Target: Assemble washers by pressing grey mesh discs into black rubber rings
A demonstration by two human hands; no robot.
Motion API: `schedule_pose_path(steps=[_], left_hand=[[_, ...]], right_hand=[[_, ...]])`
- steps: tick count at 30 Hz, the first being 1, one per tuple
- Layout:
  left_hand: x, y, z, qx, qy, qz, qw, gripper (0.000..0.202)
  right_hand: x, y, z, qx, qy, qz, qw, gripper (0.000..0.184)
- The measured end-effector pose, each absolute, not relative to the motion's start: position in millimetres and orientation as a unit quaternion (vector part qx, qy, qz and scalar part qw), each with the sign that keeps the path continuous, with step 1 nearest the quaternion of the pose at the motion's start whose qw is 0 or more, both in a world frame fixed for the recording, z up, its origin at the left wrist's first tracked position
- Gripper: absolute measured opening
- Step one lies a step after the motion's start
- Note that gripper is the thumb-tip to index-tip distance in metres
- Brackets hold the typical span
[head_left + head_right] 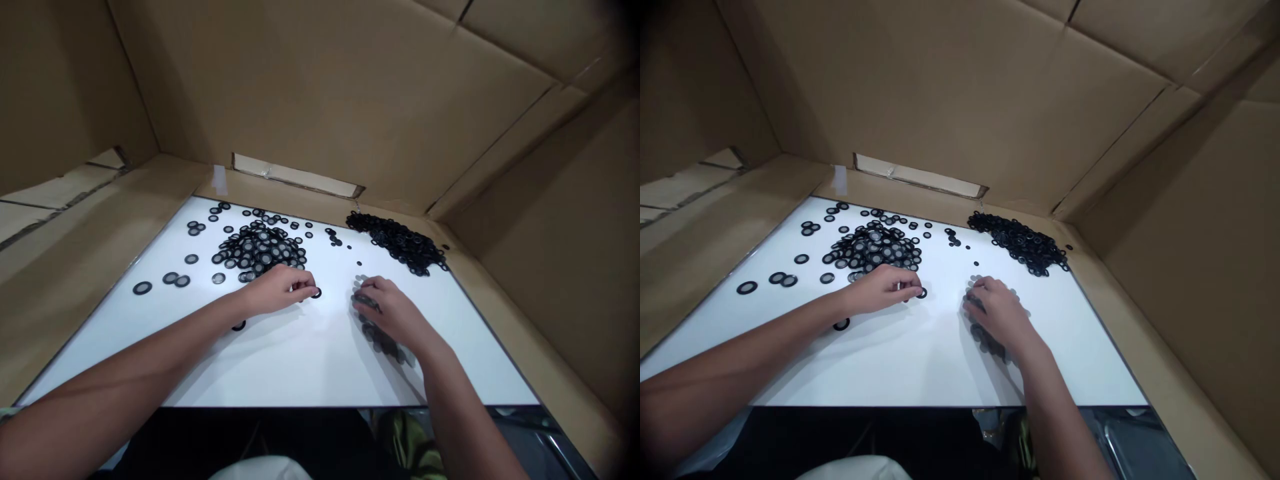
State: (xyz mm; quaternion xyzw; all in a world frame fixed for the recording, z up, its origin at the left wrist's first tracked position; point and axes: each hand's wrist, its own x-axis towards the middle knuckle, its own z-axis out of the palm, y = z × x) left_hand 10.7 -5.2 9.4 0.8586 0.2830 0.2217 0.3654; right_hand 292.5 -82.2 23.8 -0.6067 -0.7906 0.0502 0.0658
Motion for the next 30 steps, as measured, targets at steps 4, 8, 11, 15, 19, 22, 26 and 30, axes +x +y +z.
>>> schedule_pose_path(steps=[4,8,11,15,19,22,26,30], left_hand=[[11.2,-4.1,7.2,0.864,0.281,0.213,0.359,0.027],[11.0,-4.6,8.4,0.871,0.280,0.204,0.349,0.029],[11.0,-4.9,10.1,0.874,0.280,0.200,0.343,0.029],[10.8,-4.6,11.2,0.874,0.279,0.203,0.342,0.027],[10.2,-4.9,11.2,0.877,0.273,0.205,0.339,0.027],[10.0,-5.3,10.8,0.881,0.265,0.200,0.336,0.028],[10.0,-5.0,10.5,0.883,0.264,0.199,0.335,0.028],[9.8,-4.7,11.1,0.883,0.268,0.196,0.332,0.029]], right_hand=[[270.4,-129.0,9.6,-0.594,-0.803,-0.024,0.038,0.039],[262.1,-159.4,-1.0,-0.587,-0.808,-0.040,0.040,0.044],[261.1,-175.3,-7.7,-0.583,-0.810,-0.035,0.060,0.047],[260.0,-196.2,-13.8,-0.577,-0.815,-0.019,0.057,0.056],[259.8,-210.9,-18.2,-0.566,-0.822,-0.031,0.054,0.061],[261.6,-212.9,-19.9,-0.596,-0.798,-0.060,0.070,0.064],[262.2,-213.1,-20.9,-0.592,-0.800,-0.066,0.075,0.064],[257.6,-222.3,-26.0,-0.550,-0.825,-0.067,0.112,0.062]])
